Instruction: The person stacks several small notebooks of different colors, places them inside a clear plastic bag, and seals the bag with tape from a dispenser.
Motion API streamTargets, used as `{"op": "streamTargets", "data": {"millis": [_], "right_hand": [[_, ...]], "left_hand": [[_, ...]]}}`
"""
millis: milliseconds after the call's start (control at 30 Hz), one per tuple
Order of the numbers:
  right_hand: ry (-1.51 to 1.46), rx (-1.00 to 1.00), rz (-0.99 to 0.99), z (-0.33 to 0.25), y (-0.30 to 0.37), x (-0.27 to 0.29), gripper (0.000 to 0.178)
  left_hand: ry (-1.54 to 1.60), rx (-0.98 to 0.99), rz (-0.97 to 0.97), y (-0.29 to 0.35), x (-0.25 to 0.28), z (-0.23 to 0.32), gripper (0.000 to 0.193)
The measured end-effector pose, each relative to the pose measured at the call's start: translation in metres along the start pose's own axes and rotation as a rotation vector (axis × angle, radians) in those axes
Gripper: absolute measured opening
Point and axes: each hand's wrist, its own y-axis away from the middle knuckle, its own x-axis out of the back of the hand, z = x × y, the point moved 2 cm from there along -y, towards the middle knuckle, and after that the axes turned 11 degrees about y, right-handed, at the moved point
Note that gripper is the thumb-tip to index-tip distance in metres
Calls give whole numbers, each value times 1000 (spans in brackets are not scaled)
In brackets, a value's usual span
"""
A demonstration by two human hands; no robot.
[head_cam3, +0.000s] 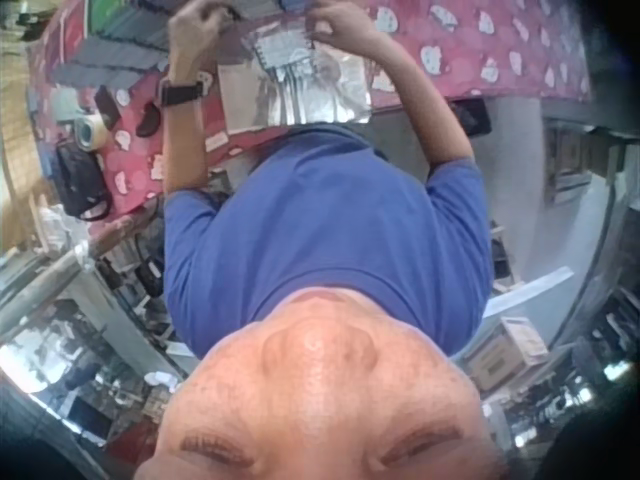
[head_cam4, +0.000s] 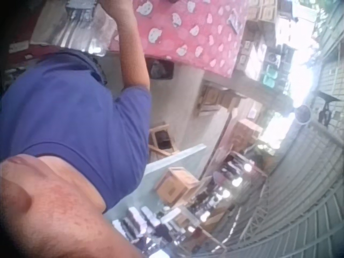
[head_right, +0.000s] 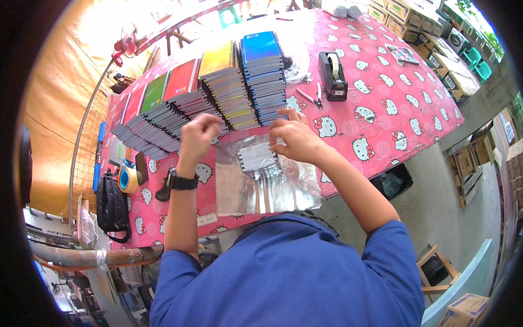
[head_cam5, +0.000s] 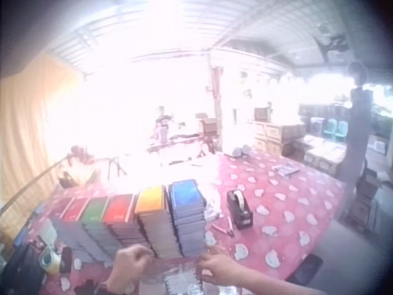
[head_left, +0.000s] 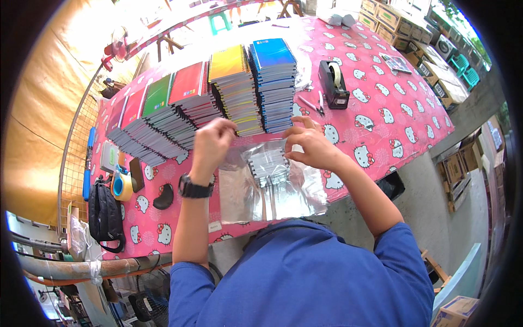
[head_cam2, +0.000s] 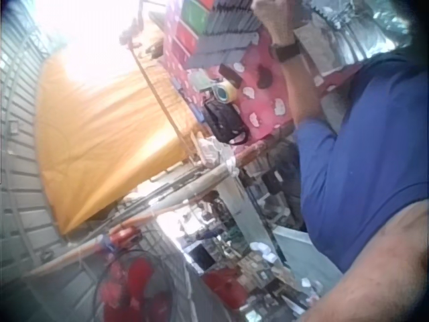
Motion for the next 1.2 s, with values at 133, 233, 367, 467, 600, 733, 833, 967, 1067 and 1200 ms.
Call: {"op": "streamTargets", "data": {"millis": [133, 233, 367, 467, 600, 733, 833, 967, 1067, 1200], "right_hand": [[127, -7, 227, -6, 5, -14, 21], [41, 57, 8, 0, -6, -8, 35], [-32, 62, 277, -3, 0, 6, 23], [148, 44, 224, 0, -10, -13, 19], [-45, 24, 142, 15, -9, -2, 18], [-165, 70, 288, 9, -8, -3, 11], [-448, -249, 681, 24, -8, 9, 15], [-874, -260, 41, 32, 26, -43, 18], [-566, -22, 197, 3, 32, -46, 32], [-476, 111, 205, -2, 27, -46, 37]], "left_hand": [[-352, -349, -333, 20, -29, 48, 33], [-733, -233, -551, 36, -38, 31, 39], [-634, 2, -576, 30, -26, 35, 40], [-620, -272, -384, 36, -34, 29, 28], [-507, -38, -575, 33, -17, 30, 20], [-455, -292, -542, 40, -34, 38, 10], [-508, -313, -481, 44, -33, 40, 8], [-458, -375, -498, 56, -46, 28, 7], [-377, -436, -408, 55, -41, 36, 7], [-125, -319, -8, 80, -4, 4, 11]]}}
